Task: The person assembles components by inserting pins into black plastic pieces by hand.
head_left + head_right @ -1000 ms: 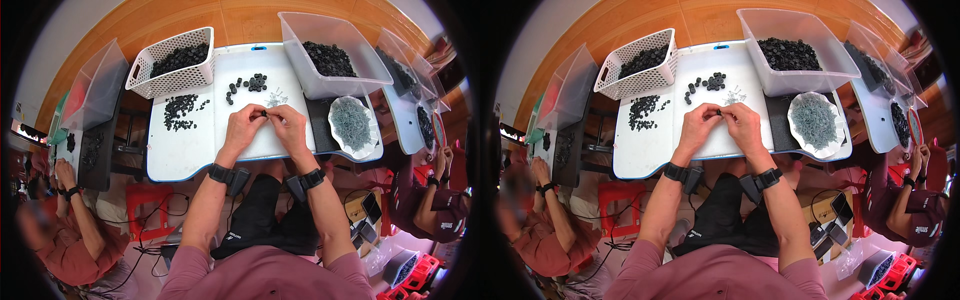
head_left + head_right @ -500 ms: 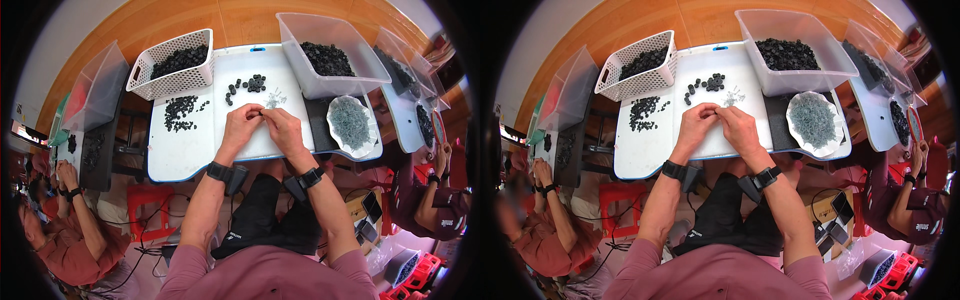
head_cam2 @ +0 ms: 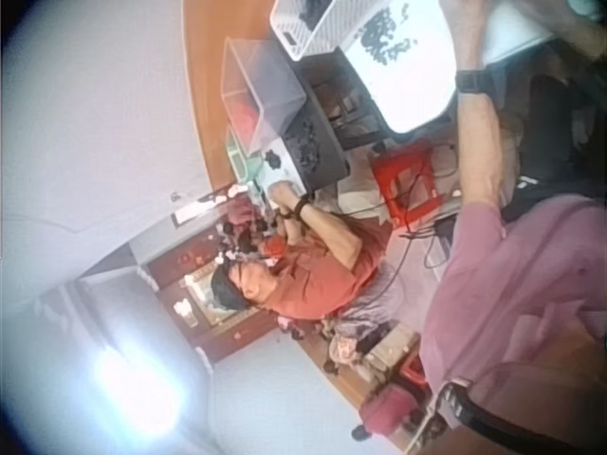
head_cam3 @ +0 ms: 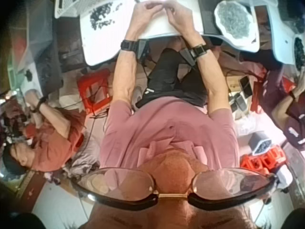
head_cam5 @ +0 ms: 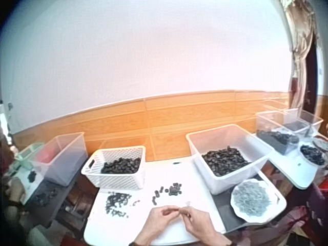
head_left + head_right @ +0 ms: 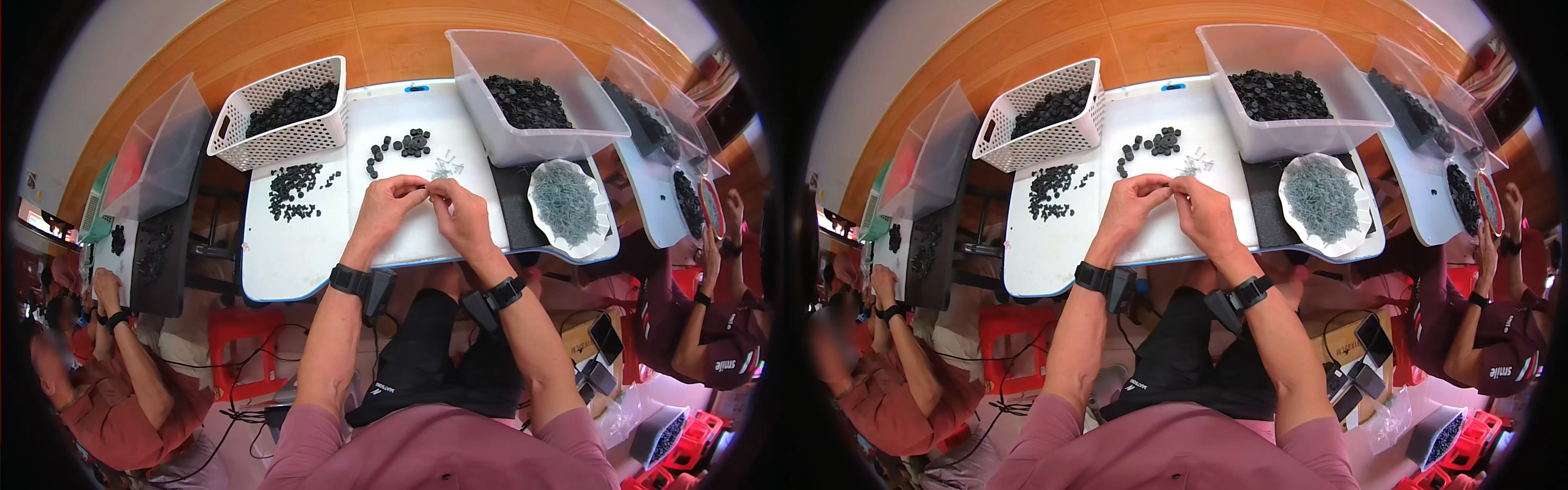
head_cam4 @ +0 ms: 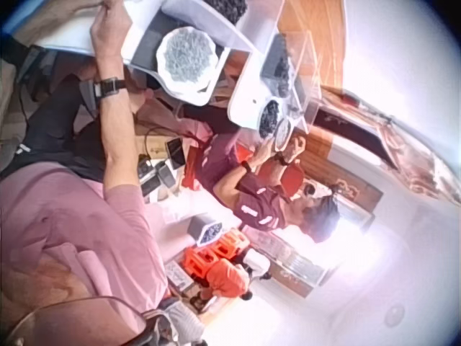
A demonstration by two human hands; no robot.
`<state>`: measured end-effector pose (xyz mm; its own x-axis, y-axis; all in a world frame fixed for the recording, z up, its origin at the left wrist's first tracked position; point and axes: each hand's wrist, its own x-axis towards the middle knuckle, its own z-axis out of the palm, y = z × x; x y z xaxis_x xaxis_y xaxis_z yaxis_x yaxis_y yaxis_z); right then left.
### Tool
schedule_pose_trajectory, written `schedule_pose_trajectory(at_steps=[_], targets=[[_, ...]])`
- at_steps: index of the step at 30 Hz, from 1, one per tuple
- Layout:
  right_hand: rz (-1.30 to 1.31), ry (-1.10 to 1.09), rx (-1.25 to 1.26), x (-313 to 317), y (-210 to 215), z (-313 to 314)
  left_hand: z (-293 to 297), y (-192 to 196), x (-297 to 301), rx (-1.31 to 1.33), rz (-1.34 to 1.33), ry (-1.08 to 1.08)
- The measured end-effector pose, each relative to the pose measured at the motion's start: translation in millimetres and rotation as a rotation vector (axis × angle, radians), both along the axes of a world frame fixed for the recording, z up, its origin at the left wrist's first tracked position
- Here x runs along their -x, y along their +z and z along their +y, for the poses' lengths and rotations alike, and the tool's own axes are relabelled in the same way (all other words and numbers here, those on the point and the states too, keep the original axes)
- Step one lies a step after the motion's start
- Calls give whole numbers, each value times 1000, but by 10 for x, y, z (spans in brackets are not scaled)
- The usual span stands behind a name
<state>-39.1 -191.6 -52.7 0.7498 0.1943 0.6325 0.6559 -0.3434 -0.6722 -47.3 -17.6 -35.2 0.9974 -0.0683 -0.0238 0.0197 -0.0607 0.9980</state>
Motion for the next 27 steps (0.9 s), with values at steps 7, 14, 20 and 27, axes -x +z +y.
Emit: schedule_pose_trajectory(at_steps=[7,14,20,27], targets=[[222,-397,-65,-102,12,-100,-35,-33,8,-175,-56,69],[305,-488,152,-316,74,-117,-42,-53,16,-162,-85,91],[446,-459,313,-404,175,-129,-48,-43,74,-137,-116,140],[328,-450,263,-377,58,-194,-75,-25,101,-146,-180,180]])
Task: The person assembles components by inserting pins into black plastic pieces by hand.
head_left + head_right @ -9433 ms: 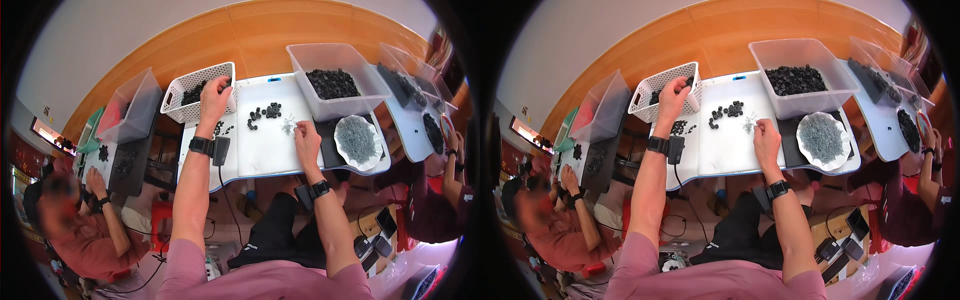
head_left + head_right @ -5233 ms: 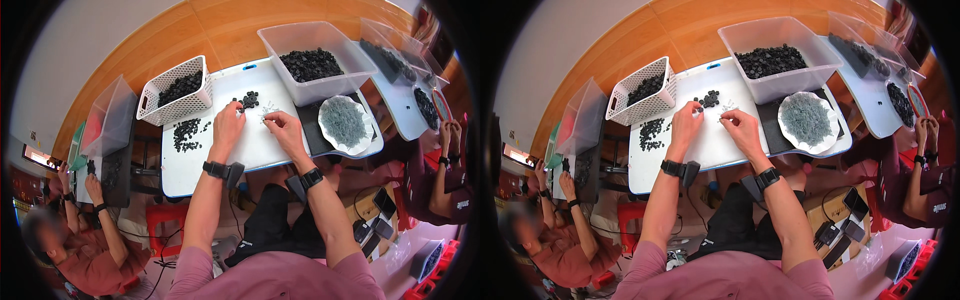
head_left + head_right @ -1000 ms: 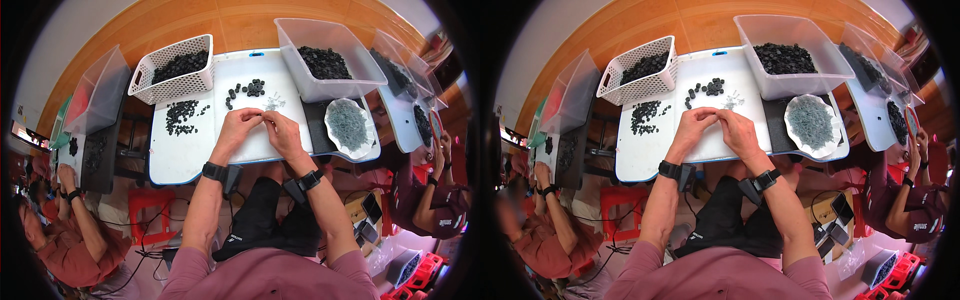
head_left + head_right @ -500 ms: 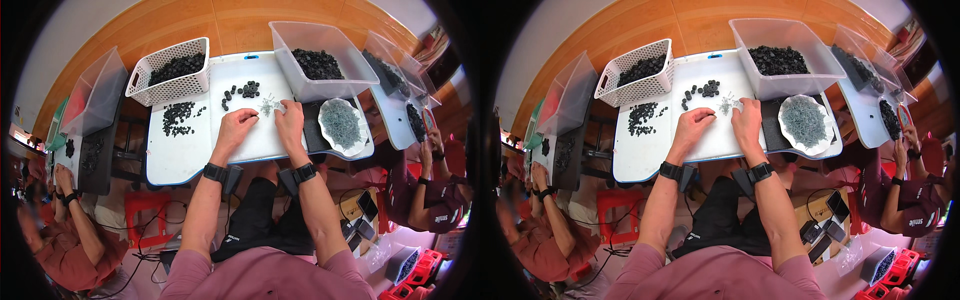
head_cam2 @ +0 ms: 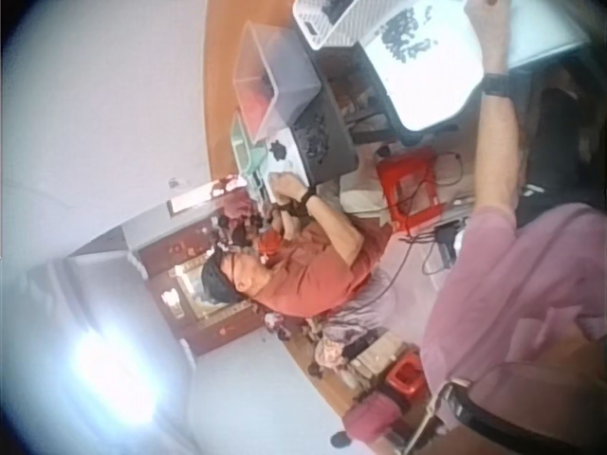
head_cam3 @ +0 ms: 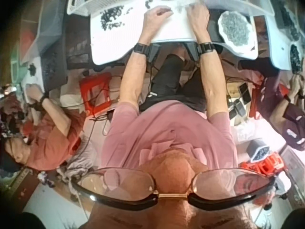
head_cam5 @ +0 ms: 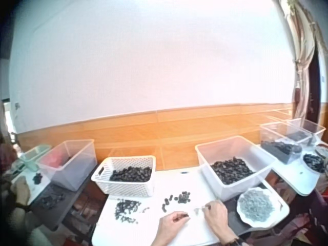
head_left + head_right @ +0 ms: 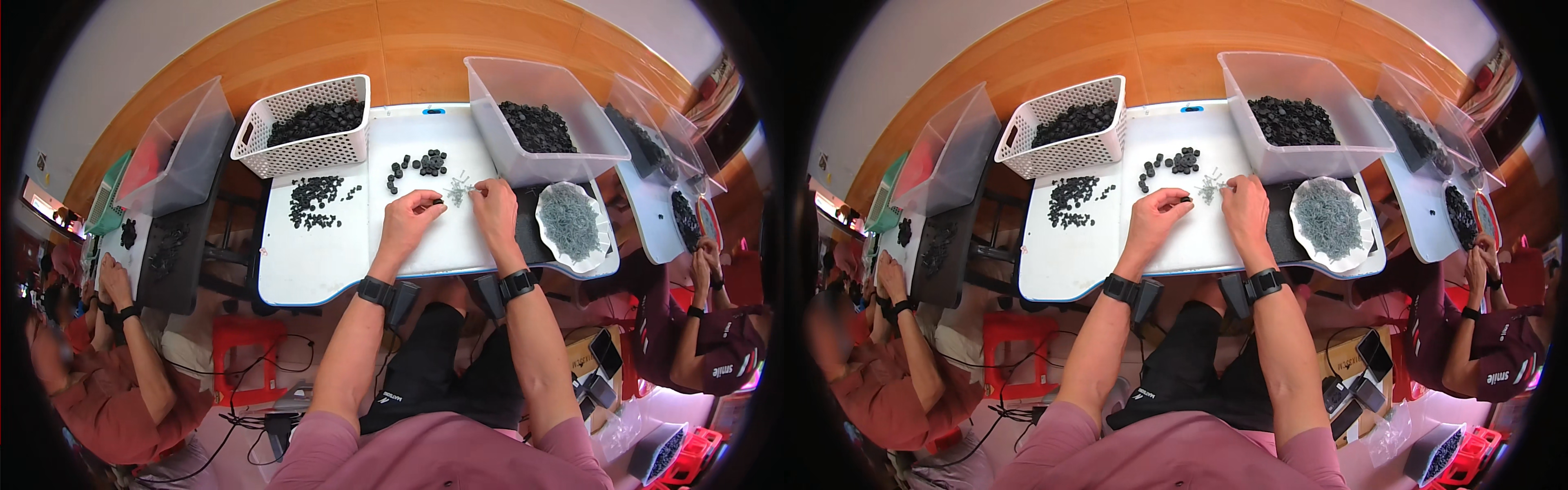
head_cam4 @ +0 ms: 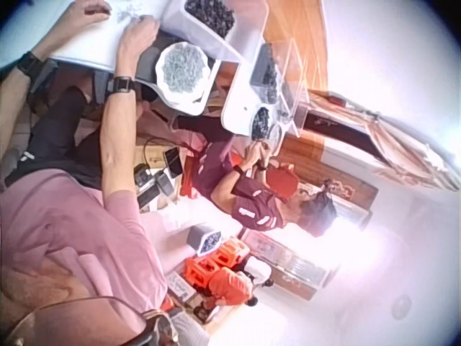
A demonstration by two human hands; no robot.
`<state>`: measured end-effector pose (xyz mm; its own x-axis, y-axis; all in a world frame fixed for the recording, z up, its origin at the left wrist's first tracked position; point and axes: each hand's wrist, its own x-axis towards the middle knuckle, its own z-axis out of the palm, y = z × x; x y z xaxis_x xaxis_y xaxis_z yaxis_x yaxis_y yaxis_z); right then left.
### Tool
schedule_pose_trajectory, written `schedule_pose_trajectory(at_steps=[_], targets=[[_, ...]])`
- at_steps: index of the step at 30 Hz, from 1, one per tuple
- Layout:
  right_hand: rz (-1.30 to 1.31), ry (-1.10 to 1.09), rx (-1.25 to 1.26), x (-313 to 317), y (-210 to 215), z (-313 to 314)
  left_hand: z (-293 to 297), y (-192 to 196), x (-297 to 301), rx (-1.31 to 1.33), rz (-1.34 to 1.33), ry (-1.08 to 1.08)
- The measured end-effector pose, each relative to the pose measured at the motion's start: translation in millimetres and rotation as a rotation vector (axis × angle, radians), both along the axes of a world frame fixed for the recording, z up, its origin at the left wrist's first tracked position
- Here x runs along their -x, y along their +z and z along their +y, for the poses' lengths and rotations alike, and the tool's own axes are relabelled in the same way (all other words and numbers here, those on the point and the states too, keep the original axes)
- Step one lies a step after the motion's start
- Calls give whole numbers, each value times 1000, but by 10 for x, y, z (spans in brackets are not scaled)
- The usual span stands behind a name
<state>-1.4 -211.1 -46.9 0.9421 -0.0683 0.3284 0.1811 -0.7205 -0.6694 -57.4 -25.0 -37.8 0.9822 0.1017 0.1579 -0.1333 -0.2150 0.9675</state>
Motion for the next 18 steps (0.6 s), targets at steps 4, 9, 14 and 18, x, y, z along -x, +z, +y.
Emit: schedule_pose_trajectory(at_steps=[4,9,14,18], targets=[[-120,50,-19,19,-92,-40,-10,1,-29,-8,-7,12],[-220,89,-254,5,-36,19,25,2,-64,-51,-94,75],[-192,134,-307,50,-4,47,48,-98,-67,16,-102,126],[-163,102,-272,80,-108,-72,153,166,-134,-104,-185,192]])
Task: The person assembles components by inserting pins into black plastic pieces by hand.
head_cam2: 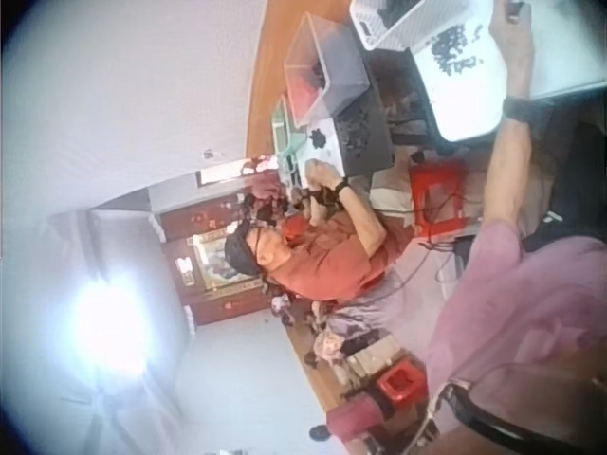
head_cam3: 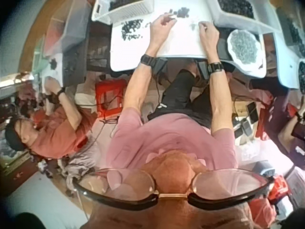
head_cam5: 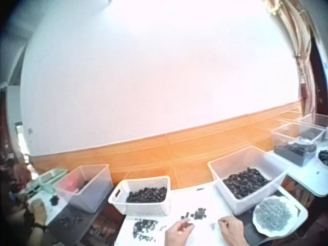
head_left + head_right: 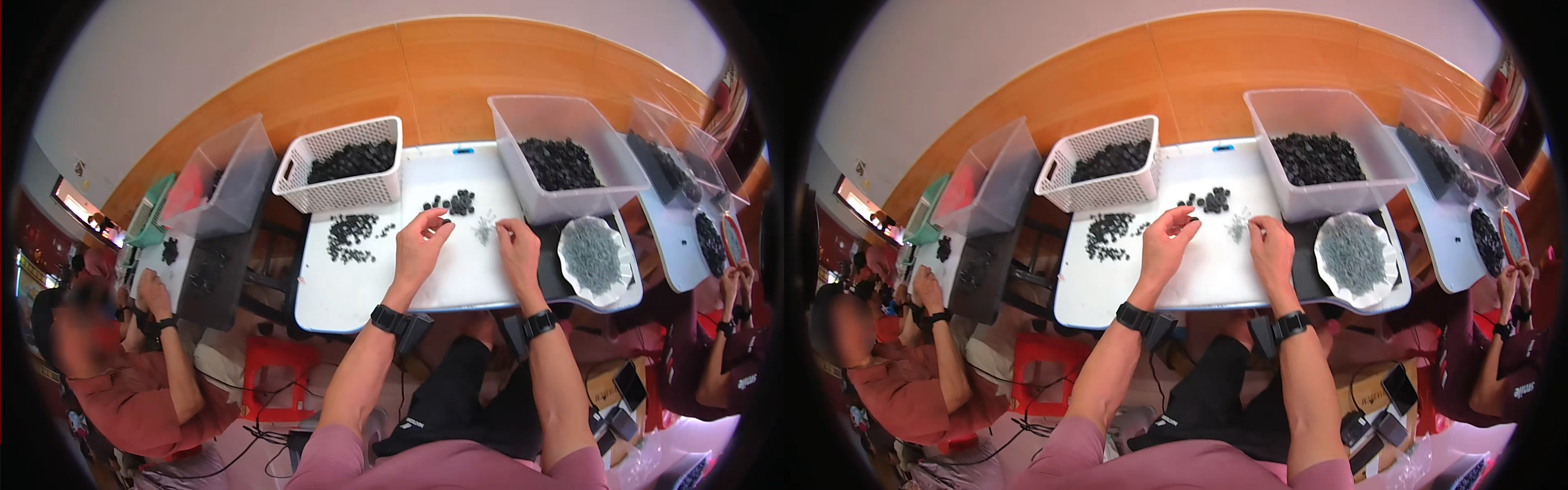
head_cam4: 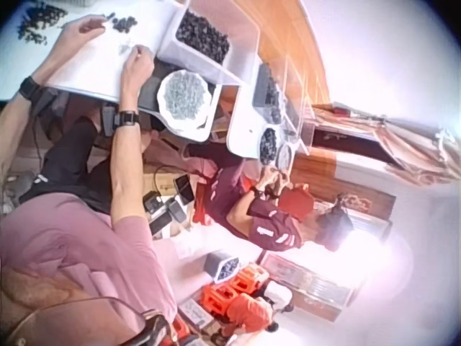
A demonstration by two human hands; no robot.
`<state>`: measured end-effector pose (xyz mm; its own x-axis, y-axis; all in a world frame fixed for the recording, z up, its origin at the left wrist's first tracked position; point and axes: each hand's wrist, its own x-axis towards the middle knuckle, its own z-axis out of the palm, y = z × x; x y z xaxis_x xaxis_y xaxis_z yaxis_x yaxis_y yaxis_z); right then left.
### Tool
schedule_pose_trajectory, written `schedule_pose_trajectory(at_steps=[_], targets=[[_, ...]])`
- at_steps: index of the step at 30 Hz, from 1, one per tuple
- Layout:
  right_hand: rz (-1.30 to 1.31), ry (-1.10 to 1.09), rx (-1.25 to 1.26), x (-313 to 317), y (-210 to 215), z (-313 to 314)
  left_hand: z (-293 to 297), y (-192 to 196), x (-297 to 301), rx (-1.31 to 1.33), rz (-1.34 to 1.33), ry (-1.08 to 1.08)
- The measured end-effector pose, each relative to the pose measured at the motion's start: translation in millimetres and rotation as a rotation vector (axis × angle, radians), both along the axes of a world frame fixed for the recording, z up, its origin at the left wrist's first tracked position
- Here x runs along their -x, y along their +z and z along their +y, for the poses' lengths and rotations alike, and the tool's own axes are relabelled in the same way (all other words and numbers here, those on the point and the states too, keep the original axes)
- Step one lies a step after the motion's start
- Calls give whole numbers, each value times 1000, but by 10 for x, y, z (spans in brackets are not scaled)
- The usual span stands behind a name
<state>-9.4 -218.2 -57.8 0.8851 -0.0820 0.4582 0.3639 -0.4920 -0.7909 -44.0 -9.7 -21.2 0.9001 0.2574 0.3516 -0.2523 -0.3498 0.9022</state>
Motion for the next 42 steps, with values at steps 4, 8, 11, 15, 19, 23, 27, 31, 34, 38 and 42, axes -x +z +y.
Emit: schedule_pose_trajectory(at_steps=[4,8,11,15,19,23,27,31,34,38,42], targets=[[-3,23,-21,40,41,0,462,560,-289,-202,-117,117],[-98,60,-53,11,108,99,1043,827,-742,-671,-443,308],[-59,55,-80,-51,92,73,986,735,-766,-652,-293,200],[-26,60,-52,-34,106,78,855,247,-391,-689,3,-104],[-16,62,-48,-32,73,53,654,115,-197,-735,205,-219],[-6,65,-53,-13,69,65,660,68,-191,-808,164,-146],[-15,61,-59,5,76,51,587,38,-153,-837,196,-152],[-27,126,-107,22,128,30,262,32,-99,-569,107,-137],[-27,263,-208,27,157,25,-4,-53,-81,-364,123,-145],[39,351,-156,29,165,22,-256,-194,-50,-217,123,-137],[65,376,-162,30,136,3,-422,-195,-21,-169,127,-128]])
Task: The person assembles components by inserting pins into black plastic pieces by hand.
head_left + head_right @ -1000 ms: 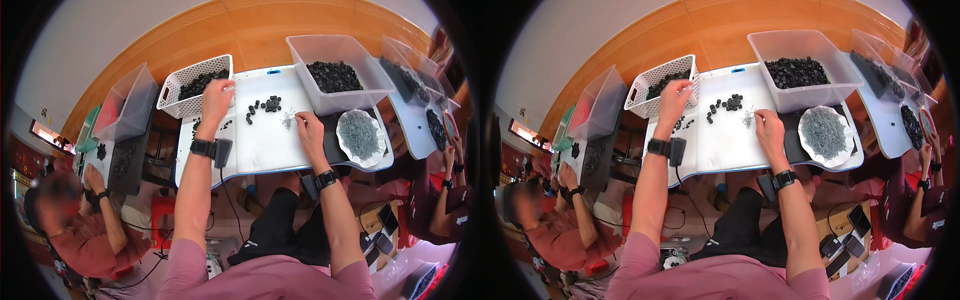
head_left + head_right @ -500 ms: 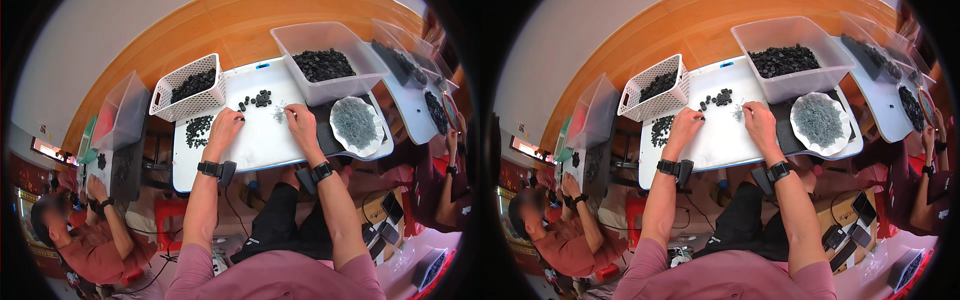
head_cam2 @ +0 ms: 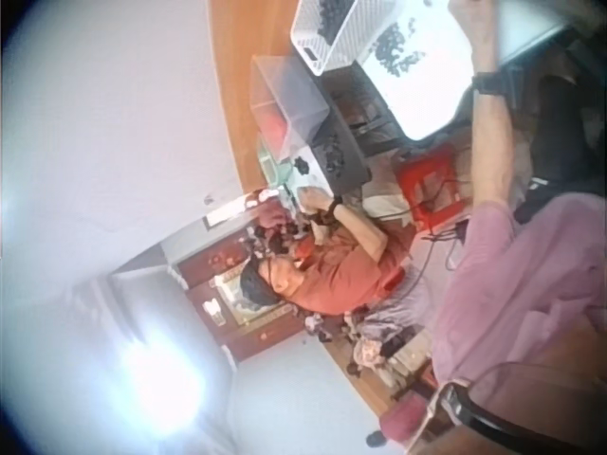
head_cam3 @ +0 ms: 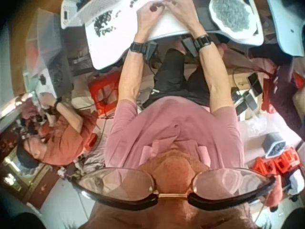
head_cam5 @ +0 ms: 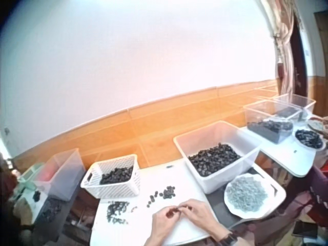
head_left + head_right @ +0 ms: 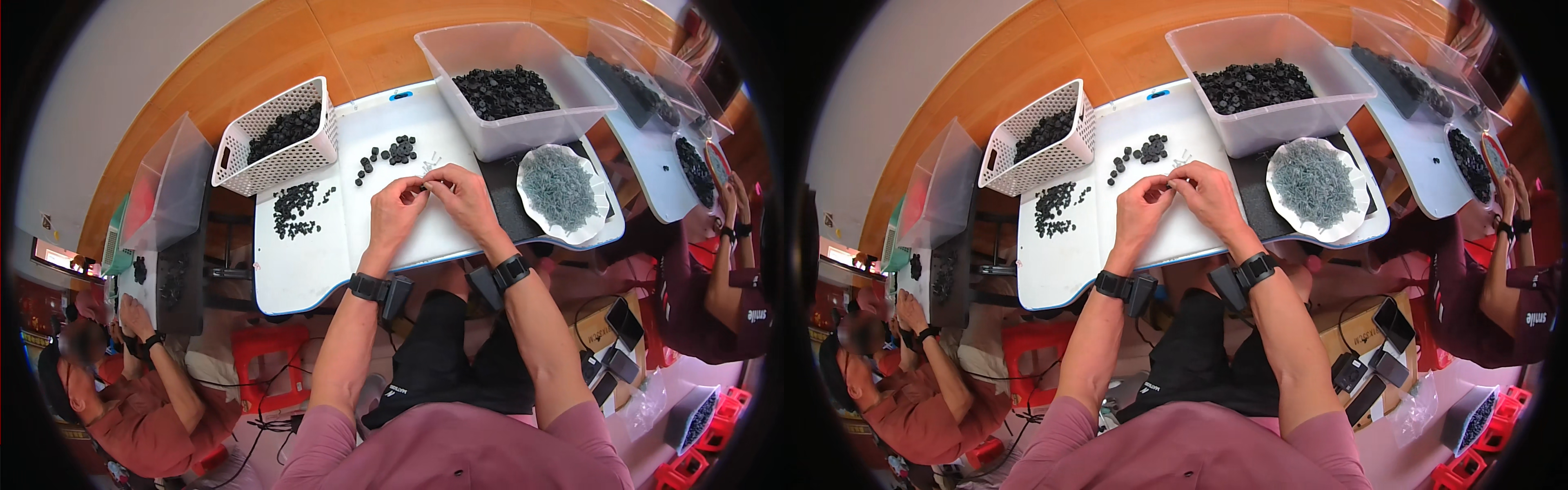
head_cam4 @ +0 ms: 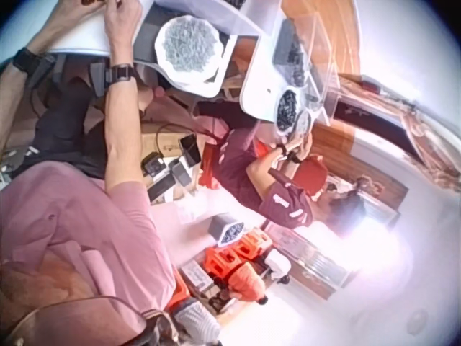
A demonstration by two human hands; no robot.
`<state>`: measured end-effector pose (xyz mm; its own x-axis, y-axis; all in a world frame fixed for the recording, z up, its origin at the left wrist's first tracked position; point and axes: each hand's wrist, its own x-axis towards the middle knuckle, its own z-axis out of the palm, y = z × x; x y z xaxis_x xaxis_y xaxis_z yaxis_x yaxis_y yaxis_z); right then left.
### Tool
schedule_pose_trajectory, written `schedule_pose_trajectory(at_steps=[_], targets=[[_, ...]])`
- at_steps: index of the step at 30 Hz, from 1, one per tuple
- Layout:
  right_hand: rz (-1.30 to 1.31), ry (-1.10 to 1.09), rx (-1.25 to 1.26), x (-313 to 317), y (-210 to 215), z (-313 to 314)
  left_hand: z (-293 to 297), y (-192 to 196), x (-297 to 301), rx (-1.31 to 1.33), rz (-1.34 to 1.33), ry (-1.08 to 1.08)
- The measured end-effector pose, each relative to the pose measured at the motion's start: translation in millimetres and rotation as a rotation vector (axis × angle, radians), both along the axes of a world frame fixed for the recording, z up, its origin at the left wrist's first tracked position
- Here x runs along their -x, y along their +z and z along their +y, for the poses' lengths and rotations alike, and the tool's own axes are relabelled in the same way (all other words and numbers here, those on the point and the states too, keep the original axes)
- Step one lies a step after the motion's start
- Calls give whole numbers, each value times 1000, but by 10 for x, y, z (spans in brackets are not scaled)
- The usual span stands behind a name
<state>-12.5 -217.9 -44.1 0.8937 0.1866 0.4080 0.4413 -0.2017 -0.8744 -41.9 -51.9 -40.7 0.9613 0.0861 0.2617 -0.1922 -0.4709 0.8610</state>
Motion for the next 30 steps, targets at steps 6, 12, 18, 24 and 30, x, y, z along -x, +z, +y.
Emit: schedule_pose_trajectory(at_steps=[6,12,18,24,30], targets=[[22,-19,8,-12,-20,40,45,22,25,21,4,9],[41,-28,29,-16,-30,42,64,-22,22,32,-14,-15],[14,-30,74,-5,15,48,80,-61,-2,41,-36,-36],[-3,-41,120,16,48,74,96,-85,26,33,-50,-20],[22,-33,120,16,5,49,74,-51,33,2,-16,-56]])
